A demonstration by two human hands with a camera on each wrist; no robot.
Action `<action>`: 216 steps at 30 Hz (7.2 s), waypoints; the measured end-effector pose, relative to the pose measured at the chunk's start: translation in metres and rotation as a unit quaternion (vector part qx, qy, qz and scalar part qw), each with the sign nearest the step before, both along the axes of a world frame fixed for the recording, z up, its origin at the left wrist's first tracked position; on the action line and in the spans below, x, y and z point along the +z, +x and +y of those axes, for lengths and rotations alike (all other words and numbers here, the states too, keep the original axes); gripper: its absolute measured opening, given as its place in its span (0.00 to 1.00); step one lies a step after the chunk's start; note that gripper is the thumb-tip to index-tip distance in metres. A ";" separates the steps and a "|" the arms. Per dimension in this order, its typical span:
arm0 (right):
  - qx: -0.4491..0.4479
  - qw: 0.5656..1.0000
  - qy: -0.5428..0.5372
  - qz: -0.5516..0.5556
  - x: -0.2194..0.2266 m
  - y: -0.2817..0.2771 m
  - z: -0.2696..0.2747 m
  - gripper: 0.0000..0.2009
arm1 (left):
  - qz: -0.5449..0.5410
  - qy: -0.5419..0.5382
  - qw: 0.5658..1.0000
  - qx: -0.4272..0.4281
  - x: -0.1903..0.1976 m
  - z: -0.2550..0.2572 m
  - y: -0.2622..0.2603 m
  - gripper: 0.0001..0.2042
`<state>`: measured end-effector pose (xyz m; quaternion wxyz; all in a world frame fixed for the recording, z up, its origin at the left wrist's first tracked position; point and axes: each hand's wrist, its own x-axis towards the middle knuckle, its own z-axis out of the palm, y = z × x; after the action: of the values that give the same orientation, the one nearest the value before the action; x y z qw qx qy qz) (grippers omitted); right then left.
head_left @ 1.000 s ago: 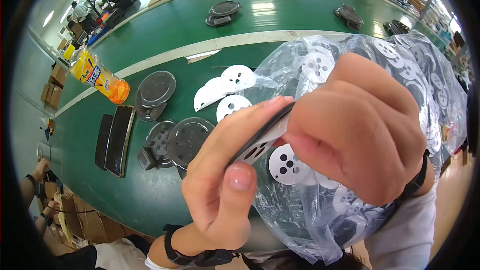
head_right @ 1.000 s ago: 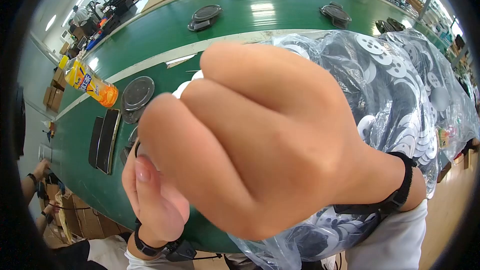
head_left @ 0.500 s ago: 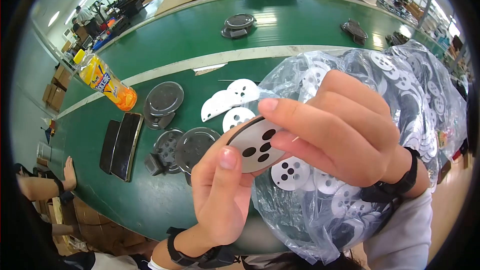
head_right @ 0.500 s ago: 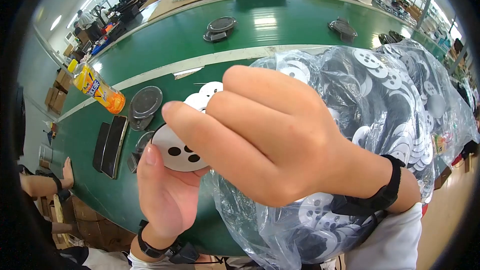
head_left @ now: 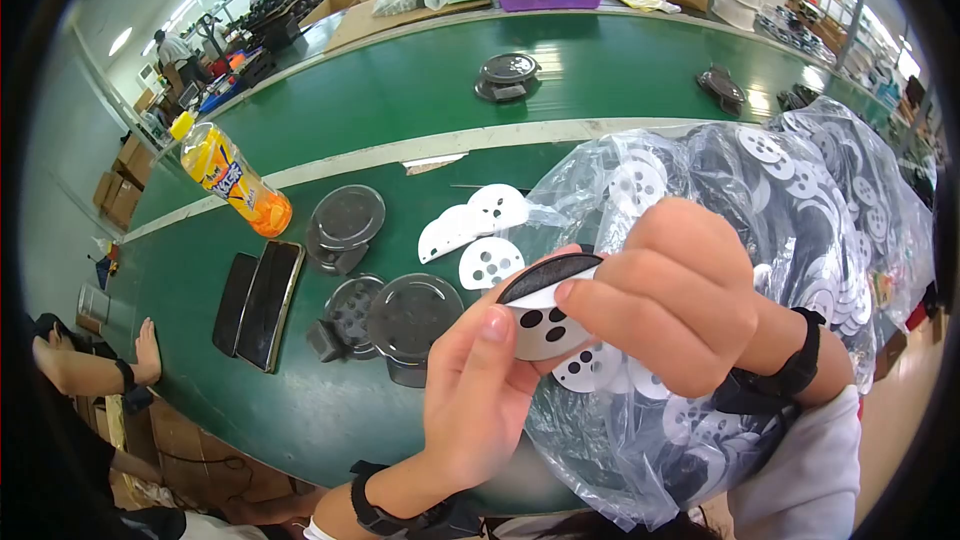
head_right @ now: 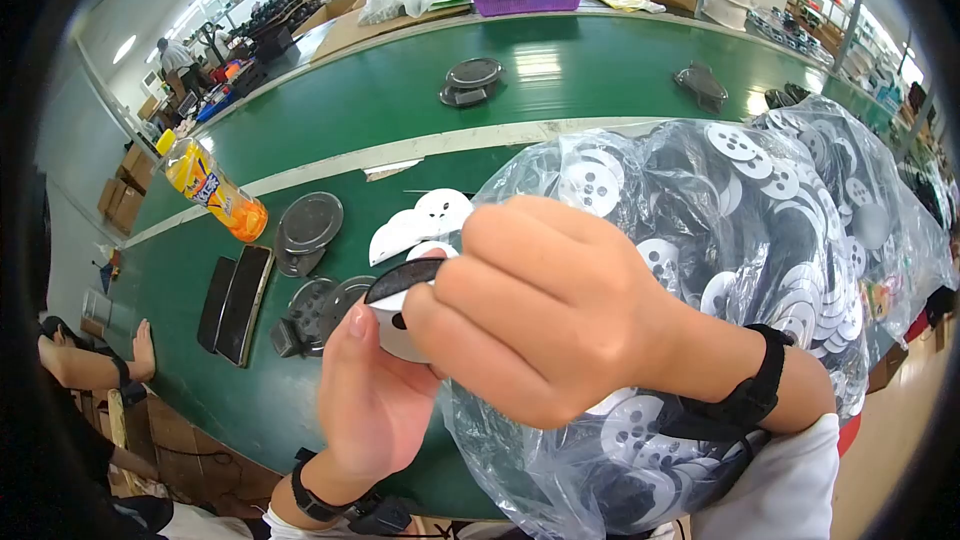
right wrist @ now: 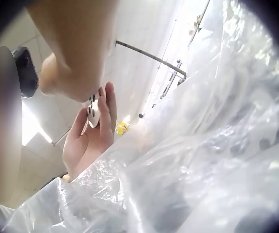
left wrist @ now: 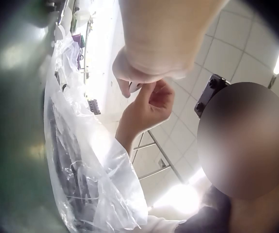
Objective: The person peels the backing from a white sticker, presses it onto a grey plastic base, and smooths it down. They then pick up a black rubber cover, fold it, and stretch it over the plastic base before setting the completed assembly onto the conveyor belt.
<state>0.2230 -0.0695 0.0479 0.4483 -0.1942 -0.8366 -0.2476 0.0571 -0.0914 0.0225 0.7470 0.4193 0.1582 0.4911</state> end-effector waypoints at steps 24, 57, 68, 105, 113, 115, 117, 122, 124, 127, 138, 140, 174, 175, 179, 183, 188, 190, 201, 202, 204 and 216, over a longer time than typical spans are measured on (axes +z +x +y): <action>-0.051 0.731 -0.662 0.159 -0.020 -0.002 0.066 0.09 | -0.041 -0.044 0.952 0.299 0.003 0.059 -0.052 0.12; 0.333 0.301 -0.873 0.191 -0.014 0.005 0.004 0.28 | 0.239 0.533 0.809 0.062 0.012 0.045 -0.027 0.08; 0.247 0.571 -0.753 0.217 -0.015 0.020 0.025 0.36 | 0.706 0.342 0.583 0.209 0.001 0.063 -0.069 0.19; 0.277 0.602 -0.696 0.278 -0.005 0.008 0.009 0.44 | 0.070 0.085 0.982 0.153 0.013 0.045 -0.028 0.16; 0.181 0.785 -0.581 0.113 0.014 0.010 0.005 0.39 | 0.142 0.179 0.953 0.201 0.008 0.040 -0.026 0.25; 0.175 0.835 -0.513 0.097 0.015 0.009 0.006 0.36 | 0.152 0.212 0.946 0.192 0.013 0.037 -0.027 0.26; 0.154 0.862 -0.479 0.058 0.015 0.012 0.006 0.37 | 0.191 0.204 0.942 0.187 0.016 0.034 -0.030 0.28; 0.206 0.813 -0.531 0.120 0.003 0.003 0.005 0.39 | 0.140 0.158 0.969 0.128 0.021 0.032 -0.031 0.18; 0.229 0.795 -0.545 0.141 0.000 0.002 0.006 0.41 | 0.101 0.066 0.989 0.085 0.025 0.029 -0.031 0.19; 0.266 0.737 -0.596 0.177 -0.003 0.001 0.006 0.43 | 0.115 0.067 0.990 0.055 0.020 0.025 -0.031 0.23; 0.307 0.714 -0.596 0.199 -0.011 -0.002 0.005 0.36 | 0.101 0.008 0.995 -0.017 0.014 0.025 -0.030 0.28; 0.298 0.727 -0.579 0.215 -0.010 -0.001 0.004 0.33 | 0.079 -0.048 0.994 0.059 0.016 0.021 -0.020 0.34; 0.084 0.783 -0.590 0.176 0.007 -0.014 -0.018 0.13 | -0.007 -0.250 0.965 -0.084 0.014 0.013 -0.012 0.51; 0.084 0.783 -0.591 0.177 0.001 -0.014 -0.017 0.13 | -0.005 -0.251 0.964 -0.084 0.014 0.013 -0.012 0.51; 0.127 0.823 -0.504 0.230 -0.011 -0.022 -0.016 0.13 | 0.000 -0.247 0.965 -0.082 0.015 0.013 -0.013 0.51; 0.162 0.856 -0.466 0.155 -0.018 -0.011 -0.007 0.15 | -0.012 -0.266 0.960 -0.087 0.014 0.015 -0.016 0.50; 0.106 0.829 -0.490 0.247 -0.010 -0.022 -0.019 0.16 | -0.016 -0.268 0.958 -0.102 0.012 0.013 -0.016 0.49; 0.085 0.844 -0.490 0.202 -0.004 -0.015 -0.019 0.17 | -0.005 -0.262 0.959 -0.105 0.011 0.013 -0.016 0.49; 0.074 0.901 -0.408 0.130 -0.002 -0.017 -0.016 0.32 | -0.074 -0.156 0.977 -0.123 0.004 0.020 -0.017 0.49; 0.074 0.901 -0.408 0.132 0.001 -0.017 -0.018 0.32 | -0.073 -0.156 0.977 -0.123 0.005 0.019 -0.017 0.49; 0.013 0.906 -0.415 0.086 0.014 -0.018 -0.021 0.33 | -0.073 -0.164 0.976 -0.119 0.005 0.019 -0.017 0.50; -0.033 0.928 -0.371 0.031 0.019 -0.022 -0.018 0.33 | -0.121 -0.131 0.976 -0.123 -0.003 0.018 -0.016 0.51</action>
<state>0.2010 -0.0878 0.0672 0.3615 -0.3815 -0.8477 0.0718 0.0410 -0.0730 0.0194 0.8636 0.2715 0.0763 0.4179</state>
